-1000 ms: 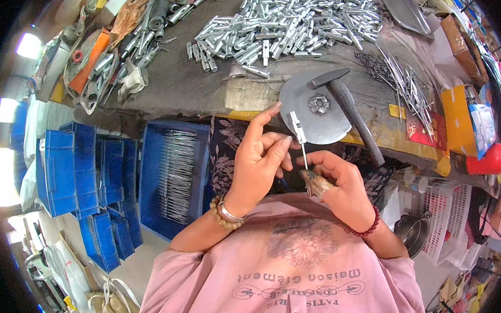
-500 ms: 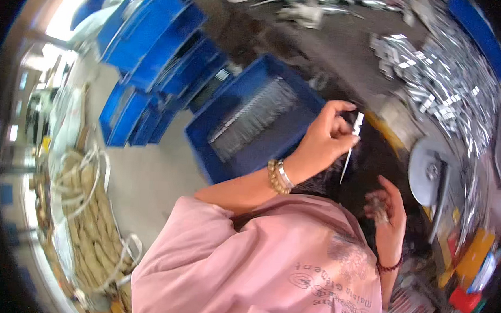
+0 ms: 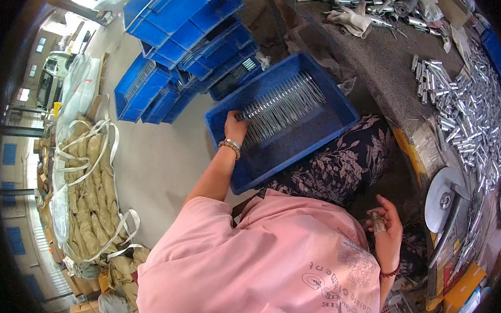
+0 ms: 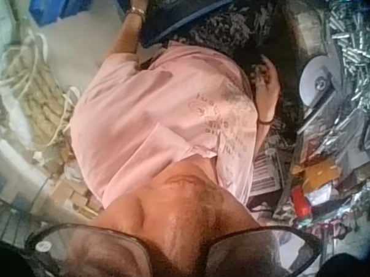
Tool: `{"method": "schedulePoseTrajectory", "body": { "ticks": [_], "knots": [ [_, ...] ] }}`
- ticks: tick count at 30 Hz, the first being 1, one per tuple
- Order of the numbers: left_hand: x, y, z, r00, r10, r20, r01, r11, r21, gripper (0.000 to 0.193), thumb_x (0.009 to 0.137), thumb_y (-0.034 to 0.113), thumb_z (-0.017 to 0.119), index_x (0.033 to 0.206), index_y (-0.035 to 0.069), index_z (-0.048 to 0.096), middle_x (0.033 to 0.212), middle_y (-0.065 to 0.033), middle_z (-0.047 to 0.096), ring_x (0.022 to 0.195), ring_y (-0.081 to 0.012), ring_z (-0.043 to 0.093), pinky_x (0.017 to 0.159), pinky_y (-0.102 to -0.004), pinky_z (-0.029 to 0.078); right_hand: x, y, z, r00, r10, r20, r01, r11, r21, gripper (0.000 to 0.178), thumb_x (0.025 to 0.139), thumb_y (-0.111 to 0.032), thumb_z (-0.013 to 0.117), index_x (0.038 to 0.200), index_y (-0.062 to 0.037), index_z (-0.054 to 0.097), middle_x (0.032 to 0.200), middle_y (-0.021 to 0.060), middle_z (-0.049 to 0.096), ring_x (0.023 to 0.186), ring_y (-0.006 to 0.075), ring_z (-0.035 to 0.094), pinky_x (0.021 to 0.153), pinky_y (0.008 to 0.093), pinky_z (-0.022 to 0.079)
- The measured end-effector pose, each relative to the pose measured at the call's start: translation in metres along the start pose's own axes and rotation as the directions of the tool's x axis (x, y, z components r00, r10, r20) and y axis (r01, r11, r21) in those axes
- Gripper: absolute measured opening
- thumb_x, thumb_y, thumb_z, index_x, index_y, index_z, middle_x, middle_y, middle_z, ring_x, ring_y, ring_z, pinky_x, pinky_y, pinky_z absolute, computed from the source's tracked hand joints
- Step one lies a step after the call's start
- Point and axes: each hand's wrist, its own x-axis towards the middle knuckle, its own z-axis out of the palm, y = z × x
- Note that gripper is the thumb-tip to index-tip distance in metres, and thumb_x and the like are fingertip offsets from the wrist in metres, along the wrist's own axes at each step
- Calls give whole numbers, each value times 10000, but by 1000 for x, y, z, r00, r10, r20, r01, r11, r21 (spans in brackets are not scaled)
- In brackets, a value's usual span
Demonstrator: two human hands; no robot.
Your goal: The person assembles small metal hardware components by inserting pins into metal brackets and securing them with a hammer.
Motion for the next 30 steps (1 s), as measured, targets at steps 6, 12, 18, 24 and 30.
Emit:
{"method": "schedulePoseTrajectory", "body": {
  "ticks": [6,12,18,24,30],
  "knots": [
    [8,7,-2,999,24,33,-27,994,102,490,840,200,851,1266,41,669,1167,-240,761,1121,-424,729,961,-484,574,-2,8,0,1000,-5,-7,5,1000,-31,467,1037,25,593,1493,-72,600,1103,65,685,905,124,642,841,290,545],
    [-5,16,-2,994,96,57,-103,985,138,501,879,252,865,1278,34,654,1174,-269,758,1100,-467,726,946,-520,577,-1,14,0,999,11,-49,-11,1000,9,454,1018,41,585,1454,-70,636,1094,65,696,915,130,649,850,298,549],
    [9,61,4,936,331,-120,-333,943,3,476,928,370,840,1228,32,690,1067,-242,757,956,-432,722,863,-495,558,-3,14,-3,994,-86,-62,79,991,-107,475,954,26,661,1413,-94,669,1165,166,756,1069,252,731,946,365,564],
    [-57,295,-13,725,687,-44,-587,584,-561,147,1048,130,723,1143,18,725,986,-53,741,862,-132,688,770,-301,546,-13,-2,-4,976,-181,-121,162,976,-148,448,949,12,672,1390,-64,673,1147,191,767,1048,309,755,917,384,572],
    [-130,424,7,379,898,221,-801,438,-408,441,885,181,878,1272,73,697,986,-46,701,773,-142,623,719,-308,529,-32,-12,-7,967,-216,-135,197,970,-145,465,941,62,651,1392,-50,675,1119,143,762,1021,195,718,921,332,557]
  ]
}}
